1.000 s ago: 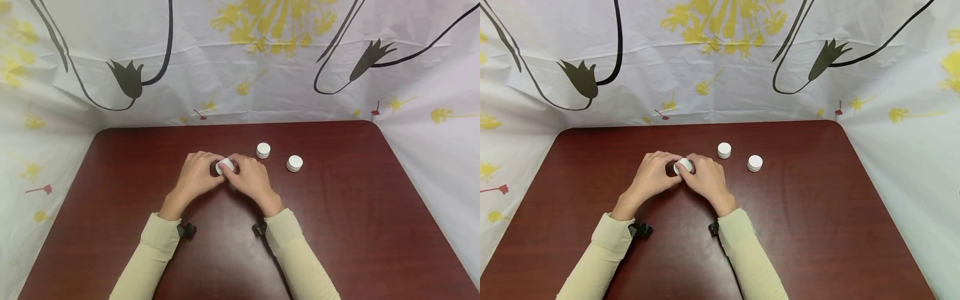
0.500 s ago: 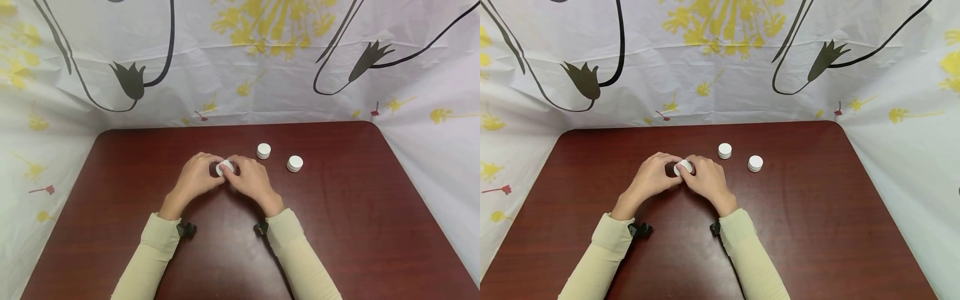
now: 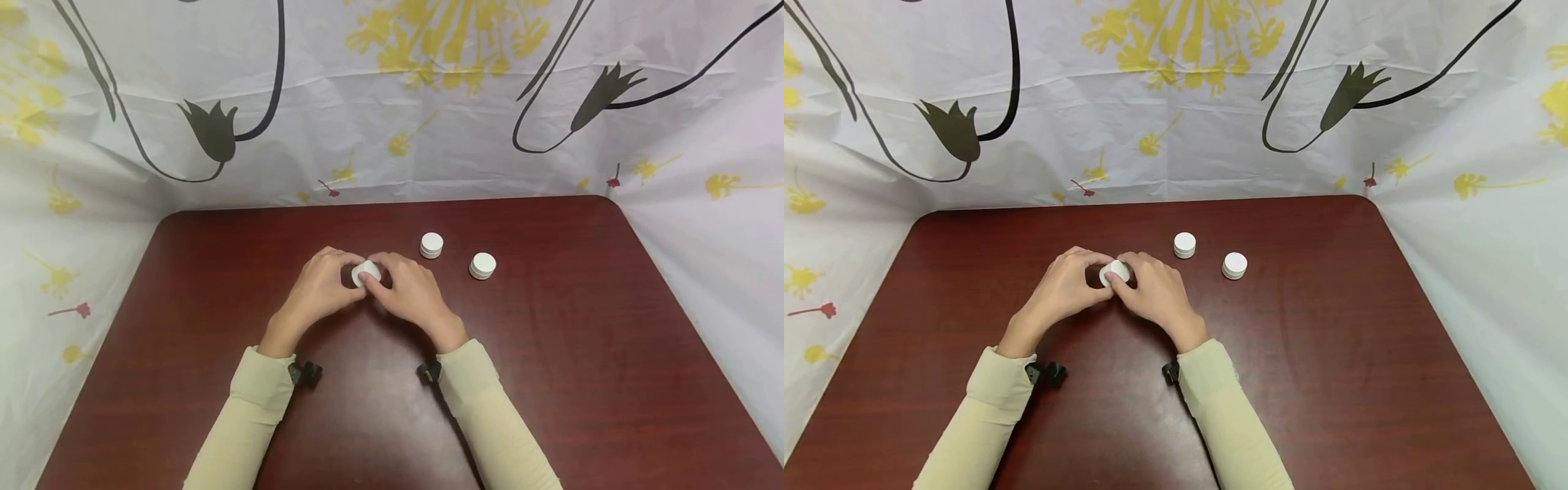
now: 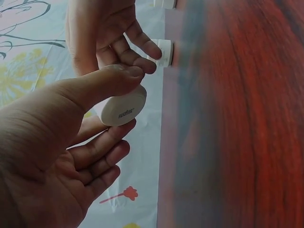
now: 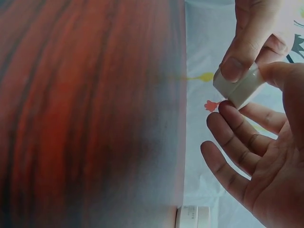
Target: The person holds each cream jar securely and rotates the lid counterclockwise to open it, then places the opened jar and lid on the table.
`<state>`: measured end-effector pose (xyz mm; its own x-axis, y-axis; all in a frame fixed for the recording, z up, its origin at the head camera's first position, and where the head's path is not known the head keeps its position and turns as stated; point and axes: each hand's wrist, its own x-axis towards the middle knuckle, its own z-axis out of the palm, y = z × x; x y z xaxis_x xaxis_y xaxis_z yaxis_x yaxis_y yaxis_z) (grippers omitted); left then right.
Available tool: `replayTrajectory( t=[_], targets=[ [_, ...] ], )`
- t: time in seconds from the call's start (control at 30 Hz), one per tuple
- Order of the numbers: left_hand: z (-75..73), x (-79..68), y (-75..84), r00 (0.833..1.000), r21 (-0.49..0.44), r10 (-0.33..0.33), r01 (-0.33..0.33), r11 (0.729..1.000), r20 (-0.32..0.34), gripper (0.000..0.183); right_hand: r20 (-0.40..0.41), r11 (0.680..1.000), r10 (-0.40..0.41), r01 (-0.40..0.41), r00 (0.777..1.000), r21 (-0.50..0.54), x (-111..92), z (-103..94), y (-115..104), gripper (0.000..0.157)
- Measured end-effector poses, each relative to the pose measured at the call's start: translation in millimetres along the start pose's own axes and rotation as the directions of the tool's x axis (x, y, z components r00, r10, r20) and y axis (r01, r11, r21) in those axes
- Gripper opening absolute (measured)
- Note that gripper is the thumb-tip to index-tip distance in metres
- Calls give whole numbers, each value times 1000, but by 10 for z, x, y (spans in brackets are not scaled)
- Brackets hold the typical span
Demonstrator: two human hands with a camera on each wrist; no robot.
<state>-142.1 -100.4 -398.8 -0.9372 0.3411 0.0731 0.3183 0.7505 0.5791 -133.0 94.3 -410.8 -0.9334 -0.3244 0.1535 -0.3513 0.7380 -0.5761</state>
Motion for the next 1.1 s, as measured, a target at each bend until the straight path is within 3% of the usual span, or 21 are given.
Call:
replayTrajectory(
  t=[0.27,0.5,0.8,1.1],
  targets=[
    [-4,-6,2,1000,5,-11,11,1000,-9,43,-11,999,39,-39,999,-5,9,-4,8,59],
    [7,9,15,1000,18,7,-7,1000,0,46,-49,997,83,-83,995,3,8,-15,1,49],
    [19,6,32,1000,47,15,-16,999,25,46,-94,1000,15,-17,995,-18,0,5,14,35],
    [21,14,6,1000,9,16,-16,1000,13,45,-60,1000,23,-23,998,-3,14,-38,0,45]
  ],
)
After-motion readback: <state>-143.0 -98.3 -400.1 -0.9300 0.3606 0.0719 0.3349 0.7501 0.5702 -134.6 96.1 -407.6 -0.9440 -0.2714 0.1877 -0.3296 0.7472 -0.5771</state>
